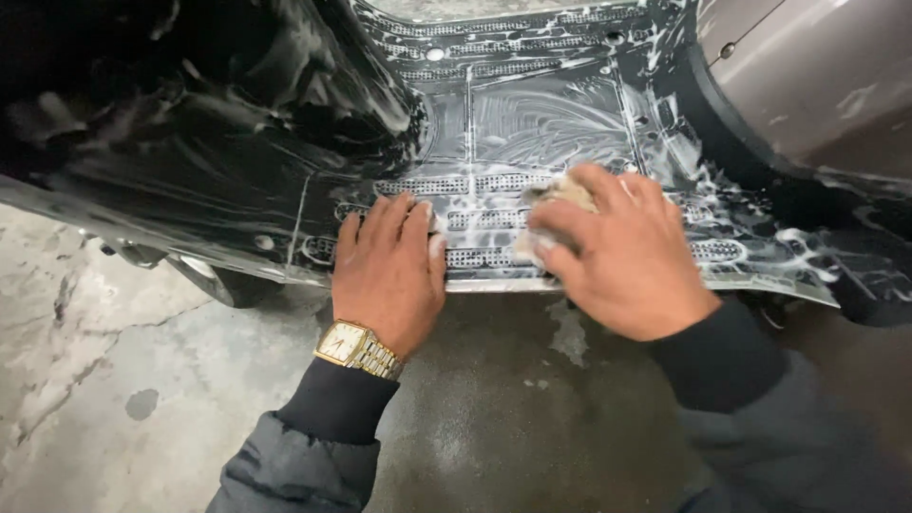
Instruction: The person scrubs the soapy floorboard and side panels of a scooter using a sponge. They move from the textured footrest area to the curved bodywork, applying pressure to clean the surfaces.
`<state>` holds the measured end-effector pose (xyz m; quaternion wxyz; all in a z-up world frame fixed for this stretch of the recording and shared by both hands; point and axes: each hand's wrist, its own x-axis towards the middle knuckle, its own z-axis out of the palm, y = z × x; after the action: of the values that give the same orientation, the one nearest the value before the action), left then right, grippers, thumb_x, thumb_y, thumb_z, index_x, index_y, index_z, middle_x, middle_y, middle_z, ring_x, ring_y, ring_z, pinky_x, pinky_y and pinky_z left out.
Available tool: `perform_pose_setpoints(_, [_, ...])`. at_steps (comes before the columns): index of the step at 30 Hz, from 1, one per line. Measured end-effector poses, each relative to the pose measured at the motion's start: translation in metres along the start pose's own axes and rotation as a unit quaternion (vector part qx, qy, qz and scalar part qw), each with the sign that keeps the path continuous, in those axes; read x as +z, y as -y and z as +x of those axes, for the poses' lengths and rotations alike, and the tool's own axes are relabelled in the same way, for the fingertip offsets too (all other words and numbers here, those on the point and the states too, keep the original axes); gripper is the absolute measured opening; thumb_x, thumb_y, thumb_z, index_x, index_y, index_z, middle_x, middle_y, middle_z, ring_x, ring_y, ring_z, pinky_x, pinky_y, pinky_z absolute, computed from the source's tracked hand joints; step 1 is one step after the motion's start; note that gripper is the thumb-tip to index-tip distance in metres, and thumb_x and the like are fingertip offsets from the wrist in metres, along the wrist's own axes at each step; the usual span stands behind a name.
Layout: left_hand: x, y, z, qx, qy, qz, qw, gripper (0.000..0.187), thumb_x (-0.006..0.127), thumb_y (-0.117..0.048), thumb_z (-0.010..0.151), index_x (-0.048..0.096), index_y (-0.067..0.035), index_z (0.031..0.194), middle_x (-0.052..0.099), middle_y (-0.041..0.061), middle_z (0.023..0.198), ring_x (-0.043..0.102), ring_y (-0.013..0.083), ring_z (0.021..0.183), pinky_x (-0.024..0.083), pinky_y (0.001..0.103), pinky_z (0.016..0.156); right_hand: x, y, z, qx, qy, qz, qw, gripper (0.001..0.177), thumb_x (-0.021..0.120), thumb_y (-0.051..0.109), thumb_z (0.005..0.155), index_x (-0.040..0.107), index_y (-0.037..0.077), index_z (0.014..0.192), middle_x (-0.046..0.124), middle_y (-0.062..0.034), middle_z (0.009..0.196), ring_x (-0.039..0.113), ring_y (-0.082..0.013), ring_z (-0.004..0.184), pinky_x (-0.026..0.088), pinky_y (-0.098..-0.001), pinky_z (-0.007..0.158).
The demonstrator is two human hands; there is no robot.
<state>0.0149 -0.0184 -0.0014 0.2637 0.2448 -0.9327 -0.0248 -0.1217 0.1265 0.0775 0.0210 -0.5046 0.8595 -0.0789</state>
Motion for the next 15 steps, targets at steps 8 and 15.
perform_pose_setpoints(8, [-0.005,-0.001,0.006,0.026,-0.017,0.006,1.000,0.033,0.047,-0.027,0.087,0.053,-0.004,0.111,0.052,0.012,0.115,0.046,0.0314,0.110,0.032,0.051,0.091,-0.012,-0.024,-0.014,-0.024,-0.034,-0.096,0.994,0.015,0.055,0.030,0.079,0.057,0.025,0.093,0.045,-0.0046,0.115,0.040,-0.0313,0.097,0.032,-0.0476,0.074])
perform_pose_setpoints(15, [-0.001,-0.005,0.005,0.019,-0.032,0.014,0.999,0.031,0.051,-0.024,0.085,0.054,-0.006,0.109,0.052,0.012,0.113,0.047,0.0326,0.107,0.033,0.053,0.090,-0.003,-0.020,-0.028,-0.195,-0.060,-0.024,0.979,0.016,0.054,0.024,0.077,0.060,0.019,0.091,0.052,-0.0055,0.119,0.048,-0.0221,0.111,0.027,-0.0554,0.093])
